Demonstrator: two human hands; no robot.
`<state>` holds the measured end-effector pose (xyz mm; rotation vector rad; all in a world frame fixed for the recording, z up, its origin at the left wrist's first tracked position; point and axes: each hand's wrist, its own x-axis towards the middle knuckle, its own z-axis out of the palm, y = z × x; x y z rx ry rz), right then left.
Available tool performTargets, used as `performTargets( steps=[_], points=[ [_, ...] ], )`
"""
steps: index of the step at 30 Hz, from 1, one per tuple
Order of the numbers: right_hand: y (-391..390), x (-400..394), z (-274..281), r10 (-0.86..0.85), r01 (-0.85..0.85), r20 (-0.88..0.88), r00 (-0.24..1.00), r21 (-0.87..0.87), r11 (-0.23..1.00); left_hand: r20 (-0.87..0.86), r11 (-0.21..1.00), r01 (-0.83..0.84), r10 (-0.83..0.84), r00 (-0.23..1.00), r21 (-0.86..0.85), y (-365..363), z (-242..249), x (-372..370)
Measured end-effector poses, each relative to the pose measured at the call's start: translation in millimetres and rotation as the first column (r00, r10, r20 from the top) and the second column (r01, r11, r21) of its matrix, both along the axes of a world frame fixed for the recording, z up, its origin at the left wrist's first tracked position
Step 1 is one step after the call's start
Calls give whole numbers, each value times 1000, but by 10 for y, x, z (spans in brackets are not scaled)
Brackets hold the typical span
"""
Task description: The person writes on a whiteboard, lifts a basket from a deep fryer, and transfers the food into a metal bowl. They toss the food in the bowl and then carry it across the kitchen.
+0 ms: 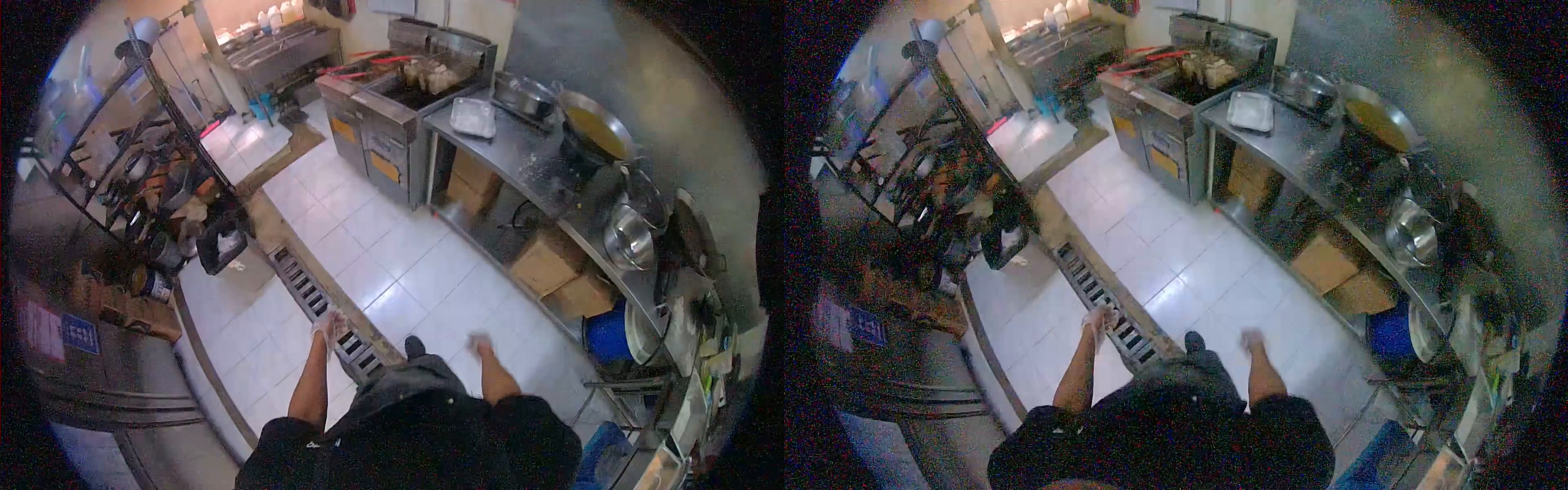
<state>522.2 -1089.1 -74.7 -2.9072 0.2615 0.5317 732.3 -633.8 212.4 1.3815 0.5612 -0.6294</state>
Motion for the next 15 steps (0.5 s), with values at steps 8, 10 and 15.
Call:
performTargets(
  steps=[8, 10, 15],
  points=[
    [509, 3588, 3076, -566, 334, -321, 760, 939, -85, -232, 925, -353, 315, 920, -142, 562, -859, 422],
    [636, 4174, 3295, -520, 325, -334, 786, 939, -112, -243, 909, -407, 376, 894, -88, 615, -855, 579],
    [863, 5548, 3629, -567, 238, -322, 758, 946, -219, -213, 767, -632, 602, 769, -112, 821, -980, 1996]
  ],
)
